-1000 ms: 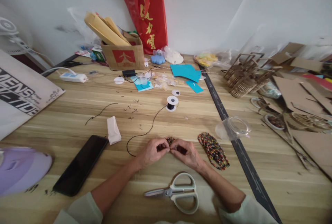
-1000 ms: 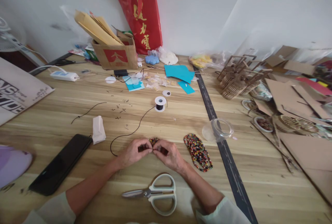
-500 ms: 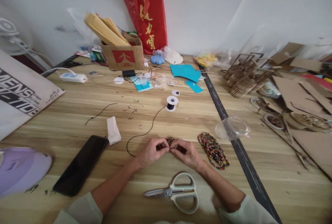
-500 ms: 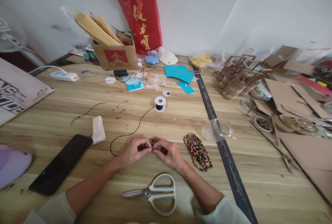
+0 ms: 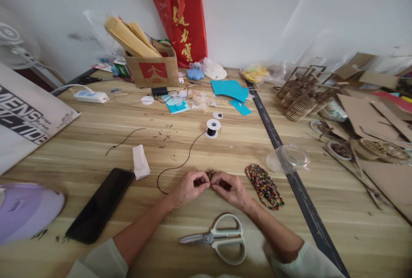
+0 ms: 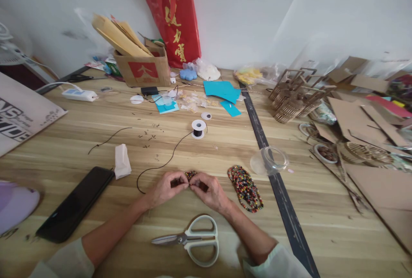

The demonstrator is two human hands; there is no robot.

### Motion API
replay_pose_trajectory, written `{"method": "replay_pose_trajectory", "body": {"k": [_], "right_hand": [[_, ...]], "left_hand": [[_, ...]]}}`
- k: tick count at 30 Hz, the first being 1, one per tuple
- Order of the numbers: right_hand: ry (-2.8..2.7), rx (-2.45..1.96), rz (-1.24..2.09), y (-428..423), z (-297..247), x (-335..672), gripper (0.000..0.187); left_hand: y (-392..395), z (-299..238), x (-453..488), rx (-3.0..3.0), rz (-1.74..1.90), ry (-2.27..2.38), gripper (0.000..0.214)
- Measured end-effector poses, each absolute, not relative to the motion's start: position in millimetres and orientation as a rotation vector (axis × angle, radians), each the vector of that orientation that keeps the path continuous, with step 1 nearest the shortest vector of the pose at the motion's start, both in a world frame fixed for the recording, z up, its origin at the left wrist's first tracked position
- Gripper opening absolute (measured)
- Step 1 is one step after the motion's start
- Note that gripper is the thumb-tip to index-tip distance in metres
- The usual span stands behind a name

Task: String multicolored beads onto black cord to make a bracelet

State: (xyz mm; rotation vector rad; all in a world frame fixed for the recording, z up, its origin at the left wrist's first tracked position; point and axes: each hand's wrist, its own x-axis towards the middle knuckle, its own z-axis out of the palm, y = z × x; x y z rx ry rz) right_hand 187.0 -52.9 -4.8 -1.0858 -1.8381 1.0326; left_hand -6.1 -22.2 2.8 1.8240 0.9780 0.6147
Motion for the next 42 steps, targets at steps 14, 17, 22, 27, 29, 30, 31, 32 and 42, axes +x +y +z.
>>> {"method": "replay_pose_trajectory", "body": {"k": [14,17,22,27,29,30,31,32,42], "right_hand": [[-1.842,-1.107,1.031,-52.8,-5.3,188.0,0.014],[-1.827,-1.1,1.057,-52.7,-4.4,187.9,0.016],[-1.821,-1.088,1.082,-52.8,-2.4,187.5,0.018],[-1.822,-1.09,1.072,-52.9,-2.5,187.1,0.019],[-1.83,-1.094,1.059,-52.8,-2.5,187.1,0.019],[-1.835,-1.095,1.053,-52.8,-2.5,187.1,0.019],[-1.838,-1.097,1.049,-52.7,-2.6,187.3,0.019],[-1.84,-1.1,1.048,-52.8,-2.8,187.4,0.018],[-1.857,-1.106,1.038,-53.2,-3.3,187.9,0.016]], "left_hand": [[-22.4,5.7,-5.9,1.844,0.615,0.986,0.007],[-22.5,5.1,-5.8,1.84,0.61,0.982,0.007],[-22.0,4.7,-6.0,1.826,0.607,0.966,0.009],[-22.0,7.0,-5.9,1.819,0.609,0.969,0.008],[-22.1,6.2,-5.9,1.821,0.611,0.974,0.008],[-22.2,5.5,-5.9,1.823,0.611,0.975,0.008],[-22.1,4.7,-6.0,1.823,0.611,0.974,0.008],[-22.1,4.1,-6.1,1.823,0.608,0.973,0.008],[-22.0,5.8,-5.8,1.832,0.607,0.972,0.008]]}}
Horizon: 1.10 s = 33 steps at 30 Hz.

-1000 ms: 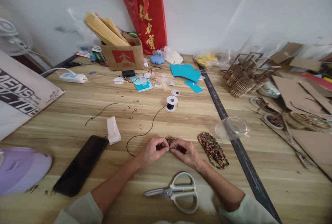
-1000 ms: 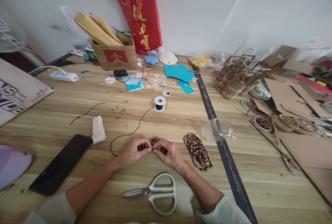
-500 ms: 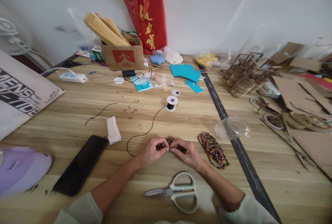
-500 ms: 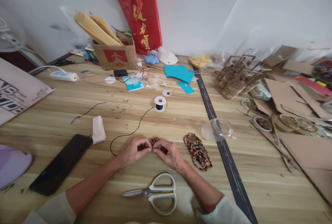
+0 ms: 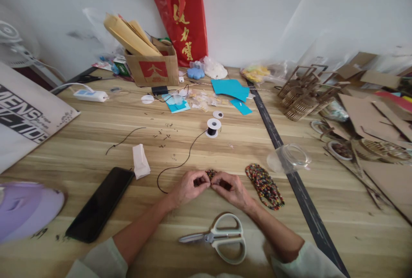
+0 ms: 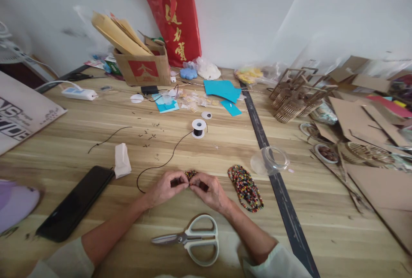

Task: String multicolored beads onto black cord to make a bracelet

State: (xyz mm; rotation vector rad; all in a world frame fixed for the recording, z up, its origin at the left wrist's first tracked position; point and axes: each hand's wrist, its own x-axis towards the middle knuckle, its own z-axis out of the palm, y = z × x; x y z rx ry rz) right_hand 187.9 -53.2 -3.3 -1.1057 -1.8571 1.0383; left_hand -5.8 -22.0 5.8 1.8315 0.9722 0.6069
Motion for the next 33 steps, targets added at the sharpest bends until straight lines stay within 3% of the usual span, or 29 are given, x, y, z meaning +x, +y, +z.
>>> {"method": "replay_pose_trajectory", "body": {"k": [33], "right_hand": [[-1.857,-1.111,1.041,-53.1,-3.5,187.9,0.015]], "left_hand": [[-22.2,5.2,-5.7,1.814,0.586,0.975,0.009]]}}
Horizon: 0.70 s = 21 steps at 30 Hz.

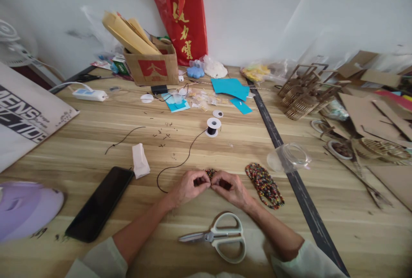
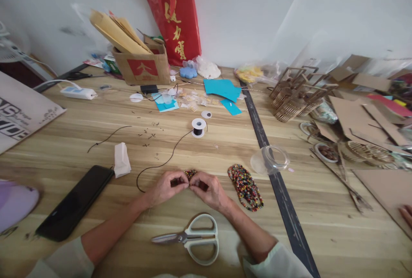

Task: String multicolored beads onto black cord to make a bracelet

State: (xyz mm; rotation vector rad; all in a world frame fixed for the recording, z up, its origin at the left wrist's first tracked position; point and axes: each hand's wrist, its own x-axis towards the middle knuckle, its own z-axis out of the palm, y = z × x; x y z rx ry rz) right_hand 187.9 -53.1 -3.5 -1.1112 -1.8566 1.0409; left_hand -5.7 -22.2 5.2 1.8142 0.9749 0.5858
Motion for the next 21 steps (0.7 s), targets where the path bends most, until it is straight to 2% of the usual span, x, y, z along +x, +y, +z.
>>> {"method": "replay_pose_trajectory", "body": {"k": [21], "right_hand": [[-1.854,-1.092,1.042,-53.2,-1.0,187.6,0.014]], "left_hand": [[-22.1,6.0,-4.5,1.823,0.609,0.986,0.008]]}}
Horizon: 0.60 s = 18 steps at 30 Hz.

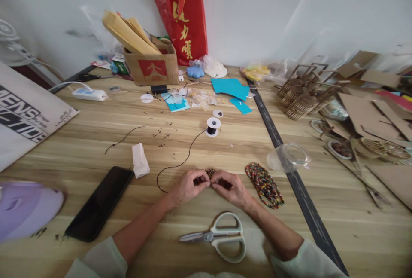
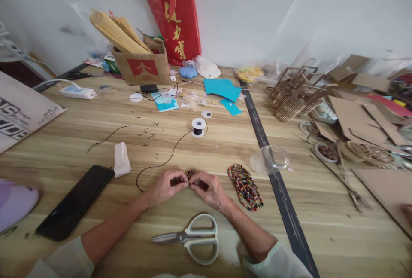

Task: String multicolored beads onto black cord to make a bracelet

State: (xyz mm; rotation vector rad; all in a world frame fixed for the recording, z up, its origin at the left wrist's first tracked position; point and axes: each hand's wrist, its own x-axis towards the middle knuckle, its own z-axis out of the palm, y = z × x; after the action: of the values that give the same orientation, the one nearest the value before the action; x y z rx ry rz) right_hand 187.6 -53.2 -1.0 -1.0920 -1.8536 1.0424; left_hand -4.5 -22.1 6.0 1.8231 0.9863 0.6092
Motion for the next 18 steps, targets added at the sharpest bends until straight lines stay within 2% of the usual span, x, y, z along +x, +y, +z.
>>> {"method": "replay_pose_trajectory", "body": {"k": [18], "right_hand": [[-1.862,-1.099,1.024,-52.8,-2.1,187.9,0.015]], "left_hand": [[-21.8,5.2,-4.5,1.822,0.619,0.961,0.007]]}}
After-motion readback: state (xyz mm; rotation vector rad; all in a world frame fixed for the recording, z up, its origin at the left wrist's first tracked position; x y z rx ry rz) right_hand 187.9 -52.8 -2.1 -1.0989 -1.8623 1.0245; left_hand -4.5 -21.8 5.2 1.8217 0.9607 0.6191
